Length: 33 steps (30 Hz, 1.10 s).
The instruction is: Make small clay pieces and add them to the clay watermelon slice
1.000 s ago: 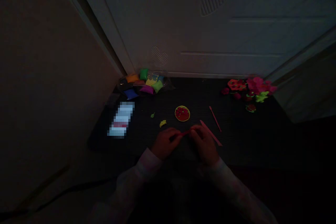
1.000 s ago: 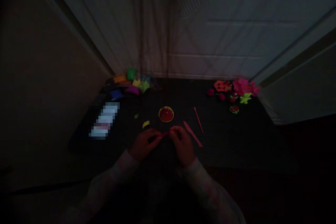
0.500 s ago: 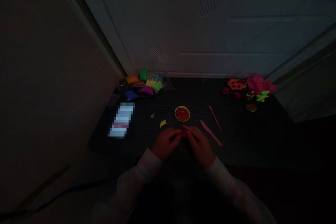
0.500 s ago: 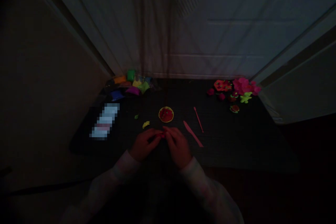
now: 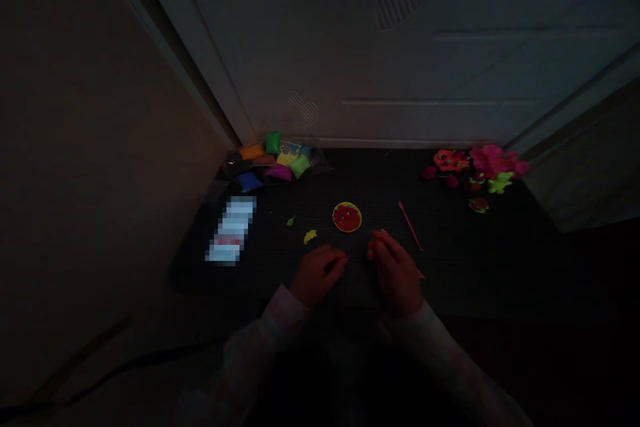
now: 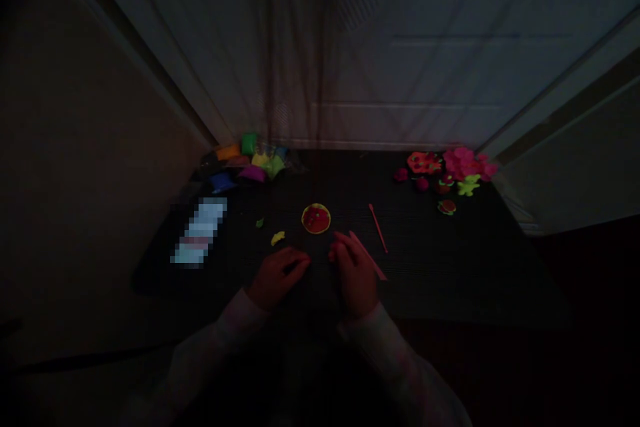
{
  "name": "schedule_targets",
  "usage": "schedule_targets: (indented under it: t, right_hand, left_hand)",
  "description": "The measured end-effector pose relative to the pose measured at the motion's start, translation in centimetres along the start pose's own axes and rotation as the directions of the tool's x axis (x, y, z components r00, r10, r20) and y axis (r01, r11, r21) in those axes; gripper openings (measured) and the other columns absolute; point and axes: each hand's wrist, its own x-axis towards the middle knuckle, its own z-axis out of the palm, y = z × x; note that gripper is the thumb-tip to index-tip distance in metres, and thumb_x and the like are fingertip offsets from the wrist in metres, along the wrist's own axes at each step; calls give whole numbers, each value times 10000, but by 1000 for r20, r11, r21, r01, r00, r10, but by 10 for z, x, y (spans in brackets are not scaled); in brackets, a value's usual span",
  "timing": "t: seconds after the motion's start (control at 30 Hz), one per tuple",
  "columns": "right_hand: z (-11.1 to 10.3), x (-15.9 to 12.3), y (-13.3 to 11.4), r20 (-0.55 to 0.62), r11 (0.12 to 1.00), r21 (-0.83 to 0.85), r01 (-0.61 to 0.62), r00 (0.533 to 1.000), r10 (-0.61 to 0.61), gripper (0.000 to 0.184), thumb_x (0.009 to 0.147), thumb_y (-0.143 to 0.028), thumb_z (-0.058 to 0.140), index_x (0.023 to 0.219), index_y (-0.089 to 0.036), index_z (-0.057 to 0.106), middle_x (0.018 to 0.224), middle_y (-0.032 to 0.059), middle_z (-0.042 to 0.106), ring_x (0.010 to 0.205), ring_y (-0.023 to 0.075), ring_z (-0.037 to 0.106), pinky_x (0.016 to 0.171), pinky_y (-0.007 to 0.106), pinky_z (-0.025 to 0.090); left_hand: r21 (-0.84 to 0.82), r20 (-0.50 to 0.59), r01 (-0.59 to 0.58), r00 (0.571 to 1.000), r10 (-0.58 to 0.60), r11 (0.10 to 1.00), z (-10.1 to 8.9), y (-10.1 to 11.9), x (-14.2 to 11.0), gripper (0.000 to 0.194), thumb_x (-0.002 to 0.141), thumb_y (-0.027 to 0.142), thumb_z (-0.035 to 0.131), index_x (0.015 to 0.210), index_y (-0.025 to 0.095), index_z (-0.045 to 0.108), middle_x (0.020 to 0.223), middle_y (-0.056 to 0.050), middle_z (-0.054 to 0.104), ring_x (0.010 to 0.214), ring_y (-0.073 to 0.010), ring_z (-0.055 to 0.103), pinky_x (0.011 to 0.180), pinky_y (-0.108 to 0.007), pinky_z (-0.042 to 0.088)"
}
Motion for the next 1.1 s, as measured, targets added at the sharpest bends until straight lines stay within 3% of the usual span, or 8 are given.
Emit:
schedule_targets:
  t: [0.17, 0.23, 0.4, 0.53, 0.7, 0.77, 0.97, 1.1]
  right_hand:
    - [4, -4, -7, 82, 993, -110, -33, 996, 42, 232, 750, -378, 472, 822, -186, 580, 675, -4, 551, 636, 120, 501, 604, 257, 409]
    - [6, -5, -10, 103, 993, -113, -46, 993, 57, 195, 714, -381, 519, 718, -191, 559, 645, -12, 540, 613, 122, 493, 575, 249, 402]
    - [8, -6, -11, 124, 994, -78, -76, 989, 85, 213, 613, -364, 628, 621, -193, 501, 587, -31, 523, 562, 119, 492, 531, 238, 400]
    - [8, -4, -12, 168, 992, -74, -99, 980, 110, 178, 655, -344, 598, 723, -185, 556, 663, -4, 585, 642, 138, 548, 607, 261, 427]
    - [7, -4, -12, 169, 993, -116, 35, 986, -15, 237, 772, -337, 454, 900, -187, 584, 754, 24, 601, 712, 139, 556, 688, 283, 430]
    - [7, -4, -13, 151, 987, -140, 82, 987, -60, 233, 778, -338, 441, 883, -194, 591, 755, 20, 587, 696, 132, 539, 667, 270, 426]
    - [7, -4, -12, 142, 991, -127, -39, 988, 58, 179, 673, -359, 573, 636, -192, 520, 652, -5, 577, 633, 136, 529, 592, 253, 414]
    - [9, -4, -8, 156, 998, -42, -40, 987, 46, 205, 647, -329, 608, 604, -196, 459, 668, -6, 557, 666, 132, 528, 618, 253, 414]
  left_hand:
    - [72, -112, 9, 994, -1, 997, -20, 1, 10, 179, 769, 240, 499, 914, 168, 575, 842, -37, 628, 765, -133, 570, 707, -250, 455]
    - [135, -189, 28, 982, -2, 991, -35, -3, 23, 169, 773, 256, 494, 893, 176, 582, 829, -31, 624, 765, -135, 568, 718, -261, 455]
    - [343, -198, 59, 980, 10, 938, -59, -28, 65, 154, 767, 250, 502, 849, 179, 611, 864, -36, 589, 812, -143, 557, 754, -272, 444]
    - [480, -41, 78, 997, -67, 874, -57, -48, 84, 192, 771, 215, 491, 919, 165, 602, 893, -51, 603, 841, -164, 561, 754, -279, 445]
    - [510, -14, 84, 996, -89, 856, -52, -57, 86, 216, 778, 225, 474, 944, 157, 593, 932, -65, 621, 871, -188, 556, 788, -315, 433]
    - [513, -15, 85, 996, -90, 854, -51, -58, 85, 225, 783, 227, 461, 958, 162, 587, 945, -61, 621, 883, -186, 551, 800, -315, 426]
    - [501, -35, 92, 996, -86, 860, -51, -61, 85, 264, 789, 271, 441, 982, 150, 573, 951, -69, 610, 890, -186, 540, 806, -315, 419]
    - [485, -35, 84, 996, -76, 871, -51, -61, 84, 271, 797, 296, 423, 963, 148, 577, 936, -67, 609, 884, -178, 540, 805, -304, 419]
